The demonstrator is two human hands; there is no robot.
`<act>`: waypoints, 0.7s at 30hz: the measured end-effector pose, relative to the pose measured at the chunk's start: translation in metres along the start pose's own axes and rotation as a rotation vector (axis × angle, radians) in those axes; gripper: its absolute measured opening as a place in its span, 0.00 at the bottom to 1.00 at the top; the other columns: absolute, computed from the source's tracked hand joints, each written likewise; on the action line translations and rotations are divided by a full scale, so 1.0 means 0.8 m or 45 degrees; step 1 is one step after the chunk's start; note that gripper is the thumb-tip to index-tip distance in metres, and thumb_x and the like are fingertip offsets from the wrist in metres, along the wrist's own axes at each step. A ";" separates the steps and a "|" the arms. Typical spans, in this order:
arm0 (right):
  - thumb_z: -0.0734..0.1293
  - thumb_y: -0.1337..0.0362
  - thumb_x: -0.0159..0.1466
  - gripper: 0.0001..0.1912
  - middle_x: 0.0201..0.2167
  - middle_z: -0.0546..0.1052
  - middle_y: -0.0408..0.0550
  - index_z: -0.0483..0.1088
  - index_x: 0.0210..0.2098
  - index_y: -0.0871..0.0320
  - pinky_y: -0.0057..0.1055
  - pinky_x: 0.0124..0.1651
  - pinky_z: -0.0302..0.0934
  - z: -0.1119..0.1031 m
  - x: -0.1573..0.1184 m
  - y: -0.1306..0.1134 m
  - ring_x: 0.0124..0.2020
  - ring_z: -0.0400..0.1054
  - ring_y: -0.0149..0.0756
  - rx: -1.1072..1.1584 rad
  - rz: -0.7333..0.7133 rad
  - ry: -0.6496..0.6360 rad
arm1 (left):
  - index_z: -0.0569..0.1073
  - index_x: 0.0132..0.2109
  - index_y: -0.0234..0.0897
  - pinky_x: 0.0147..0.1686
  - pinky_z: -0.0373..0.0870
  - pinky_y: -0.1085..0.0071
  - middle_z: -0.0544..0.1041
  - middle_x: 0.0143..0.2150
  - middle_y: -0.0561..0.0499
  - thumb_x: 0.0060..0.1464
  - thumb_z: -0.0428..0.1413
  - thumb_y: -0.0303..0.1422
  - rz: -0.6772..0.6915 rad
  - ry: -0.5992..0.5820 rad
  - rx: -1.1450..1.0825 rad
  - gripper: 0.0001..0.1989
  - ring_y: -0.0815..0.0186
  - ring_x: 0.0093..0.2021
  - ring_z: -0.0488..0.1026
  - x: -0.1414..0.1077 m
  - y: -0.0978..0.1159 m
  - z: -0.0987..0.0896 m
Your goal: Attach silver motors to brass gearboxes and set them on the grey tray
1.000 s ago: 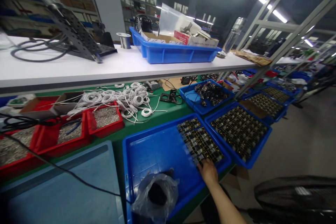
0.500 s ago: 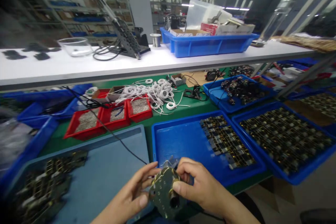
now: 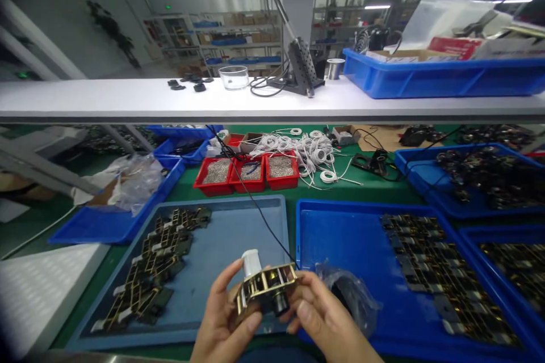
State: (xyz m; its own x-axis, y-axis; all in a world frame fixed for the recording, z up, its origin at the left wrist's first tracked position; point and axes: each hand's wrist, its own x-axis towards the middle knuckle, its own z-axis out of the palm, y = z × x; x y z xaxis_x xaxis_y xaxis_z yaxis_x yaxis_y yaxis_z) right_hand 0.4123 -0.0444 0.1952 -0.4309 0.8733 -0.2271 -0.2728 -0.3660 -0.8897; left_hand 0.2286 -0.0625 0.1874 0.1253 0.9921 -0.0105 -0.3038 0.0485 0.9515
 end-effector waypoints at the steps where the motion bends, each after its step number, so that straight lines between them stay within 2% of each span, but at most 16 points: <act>1: 0.64 0.45 0.60 0.23 0.45 0.74 0.50 0.65 0.49 0.51 0.31 0.38 0.64 0.009 0.002 0.003 0.40 0.70 0.38 0.086 -0.003 -0.015 | 0.54 0.60 0.53 0.50 0.69 0.66 0.73 0.55 0.48 0.55 0.56 0.39 0.061 0.008 0.056 0.28 0.59 0.51 0.72 -0.002 -0.001 -0.002; 3: 0.67 0.45 0.58 0.25 0.51 0.71 0.52 0.66 0.48 0.52 0.33 0.44 0.63 0.025 0.004 0.008 0.47 0.68 0.41 0.181 -0.017 0.008 | 0.48 0.63 0.51 0.51 0.68 0.63 0.73 0.55 0.46 0.57 0.54 0.39 0.175 -0.007 0.174 0.31 0.57 0.53 0.71 -0.004 -0.003 -0.008; 6: 0.72 0.46 0.52 0.32 0.54 0.69 0.55 0.63 0.49 0.54 0.35 0.53 0.60 0.039 0.004 0.015 0.56 0.62 0.45 0.165 -0.064 0.120 | 0.40 0.65 0.50 0.55 0.65 0.59 0.71 0.56 0.43 0.59 0.52 0.36 0.368 -0.152 0.316 0.35 0.56 0.55 0.69 -0.001 -0.006 -0.019; 9: 0.73 0.46 0.50 0.34 0.51 0.72 0.57 0.60 0.50 0.53 0.37 0.52 0.62 0.040 0.000 0.023 0.54 0.65 0.46 0.077 -0.089 0.220 | 0.39 0.65 0.52 0.56 0.63 0.61 0.71 0.57 0.44 0.59 0.52 0.33 0.469 -0.291 0.409 0.36 0.57 0.55 0.69 0.004 -0.006 -0.028; 14: 0.70 0.43 0.52 0.35 0.52 0.70 0.60 0.60 0.51 0.55 0.42 0.54 0.61 0.038 -0.009 0.026 0.54 0.64 0.52 -0.042 -0.049 0.309 | 0.43 0.65 0.51 0.57 0.62 0.61 0.73 0.55 0.44 0.57 0.55 0.30 0.507 -0.292 0.555 0.37 0.58 0.53 0.71 0.005 0.012 -0.023; 17: 0.71 0.44 0.52 0.36 0.52 0.71 0.61 0.60 0.52 0.55 0.43 0.56 0.59 0.036 -0.011 0.026 0.55 0.63 0.53 0.024 -0.048 0.292 | 0.43 0.66 0.48 0.57 0.63 0.60 0.72 0.55 0.42 0.57 0.54 0.28 0.500 -0.297 0.649 0.37 0.57 0.54 0.70 0.004 0.025 -0.016; 21: 0.73 0.50 0.53 0.31 0.51 0.72 0.54 0.60 0.52 0.49 0.41 0.56 0.59 0.031 -0.011 0.032 0.55 0.63 0.47 0.203 -0.080 0.226 | 0.42 0.66 0.47 0.56 0.63 0.59 0.71 0.56 0.42 0.56 0.55 0.26 0.548 -0.320 0.735 0.39 0.56 0.55 0.69 0.008 0.034 -0.012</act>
State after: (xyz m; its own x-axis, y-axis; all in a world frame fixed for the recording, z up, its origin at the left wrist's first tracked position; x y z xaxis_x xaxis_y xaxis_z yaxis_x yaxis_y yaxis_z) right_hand 0.3874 -0.0694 0.1842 -0.2548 0.9337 -0.2516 -0.4324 -0.3428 -0.8340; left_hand 0.2123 -0.0541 0.2103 0.3398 0.8503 0.4020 0.1592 -0.4733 0.8664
